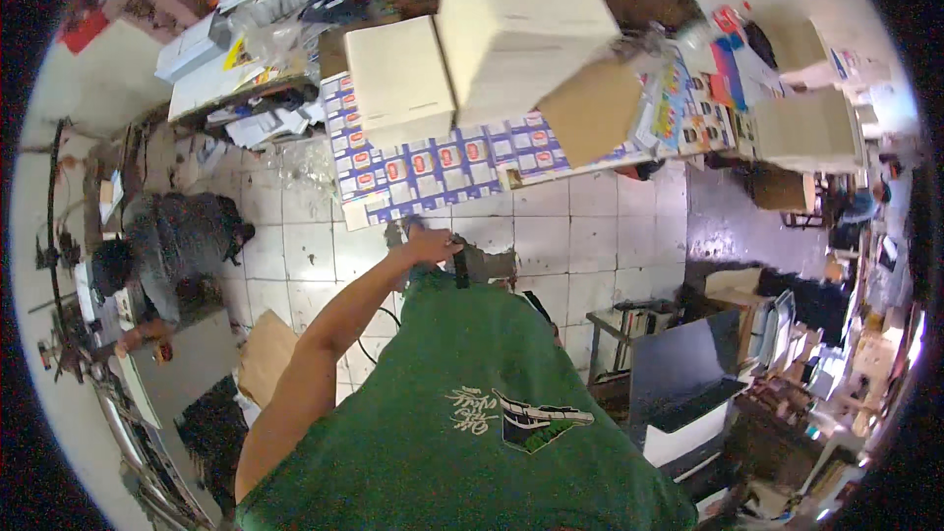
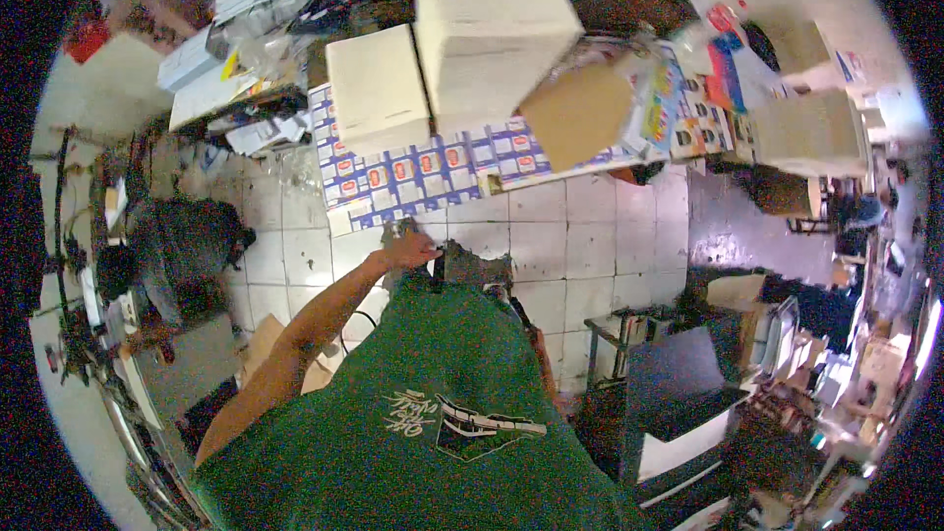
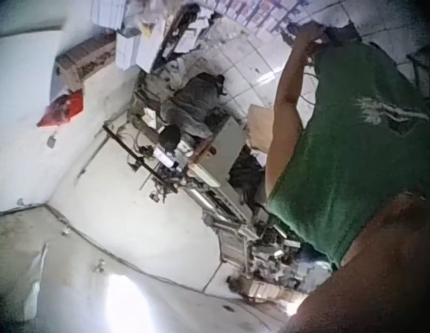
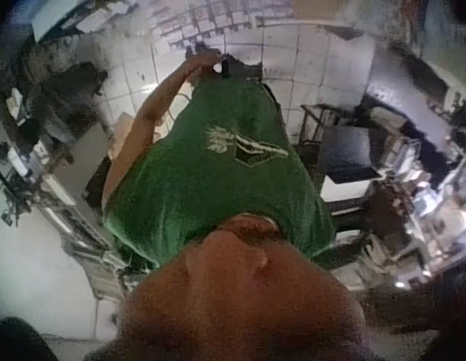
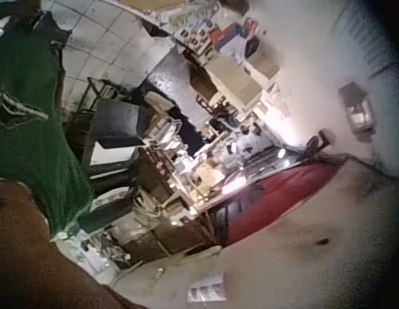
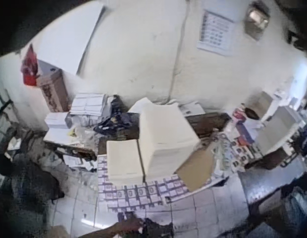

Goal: The person aligns edges of paper stacks by tapping them against a worktable, then moves the stacks to join a larger pile.

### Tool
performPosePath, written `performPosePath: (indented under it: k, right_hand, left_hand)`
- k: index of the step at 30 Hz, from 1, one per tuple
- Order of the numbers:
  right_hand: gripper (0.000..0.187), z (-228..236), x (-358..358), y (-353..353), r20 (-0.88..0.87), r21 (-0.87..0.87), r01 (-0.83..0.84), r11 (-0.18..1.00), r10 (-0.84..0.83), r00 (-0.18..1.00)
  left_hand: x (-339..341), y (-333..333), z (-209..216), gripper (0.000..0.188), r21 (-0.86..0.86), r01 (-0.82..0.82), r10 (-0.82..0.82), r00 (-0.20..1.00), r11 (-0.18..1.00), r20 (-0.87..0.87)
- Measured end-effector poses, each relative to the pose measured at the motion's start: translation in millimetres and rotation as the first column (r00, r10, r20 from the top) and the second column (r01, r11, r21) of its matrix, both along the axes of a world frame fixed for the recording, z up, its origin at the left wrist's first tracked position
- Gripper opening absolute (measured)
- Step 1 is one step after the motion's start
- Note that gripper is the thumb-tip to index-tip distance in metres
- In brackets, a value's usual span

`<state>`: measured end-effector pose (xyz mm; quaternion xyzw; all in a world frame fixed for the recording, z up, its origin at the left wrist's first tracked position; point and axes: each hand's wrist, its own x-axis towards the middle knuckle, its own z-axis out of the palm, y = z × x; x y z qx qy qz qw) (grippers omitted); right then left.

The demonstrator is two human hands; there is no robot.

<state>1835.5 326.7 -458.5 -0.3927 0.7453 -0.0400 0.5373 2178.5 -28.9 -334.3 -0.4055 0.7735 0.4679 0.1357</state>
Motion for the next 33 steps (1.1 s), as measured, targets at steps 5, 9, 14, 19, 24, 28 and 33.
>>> performPosePath:
  k: [5, 9, 14, 19, 24, 28, 33]
  right_hand:
    - [0.044, 67.4, -17.1, -48.9, 0.621, -0.046, 0.548, 0.835, -0.405, 0.671]
    - [0.051, 132.8, -51.0, -16.0, 0.751, -0.254, 0.451, 0.856, -0.12, 0.65]
    - [0.048, 124.8, -77.1, 42.8, 0.641, -0.319, 0.609, 0.726, -0.308, 0.704]
    - [0.045, 93.3, -95.7, 95.3, 0.274, -0.35, 0.74, 0.575, -0.692, 0.668]
    - [0.031, 182.5, -135.9, 153.1, -0.106, -0.026, 0.603, 0.797, -0.602, 0.791]
    - [0.031, 222.7, -185.1, 177.2, 0.088, 0.008, 0.646, 0.763, -0.644, 0.76]
    - [0.032, 240.1, -230.0, 160.3, 0.184, -0.032, 0.803, 0.595, -0.786, 0.59]
  left_hand:
    - [-121.9, -5.0, 19.0, 0.054, 0.272, 0.498, -0.495, 0.865, 0.824, -0.083]
    - [-160.5, 59.5, -20.6, 0.046, 0.32, 0.654, -0.704, 0.707, 0.685, 0.061]
    - [-213.9, 96.0, -24.6, 0.04, -0.005, 0.361, -0.351, 0.903, 0.933, -0.246]
    - [-236.9, 104.4, 61.3, 0.036, -0.358, 0.2, -0.239, 0.969, 0.912, -0.067]
    - [-281.6, 36.4, 79.9, 0.026, 0.538, 0.502, -0.468, 0.858, 0.678, -0.211]
    - [-364.0, -8.9, 23.2, 0.03, 0.546, 0.7, -0.644, 0.687, 0.461, -0.337]
    - [-451.1, -46.9, -80.9, 0.02, 0.832, -0.529, -0.169, 0.816, 0.166, 0.552]
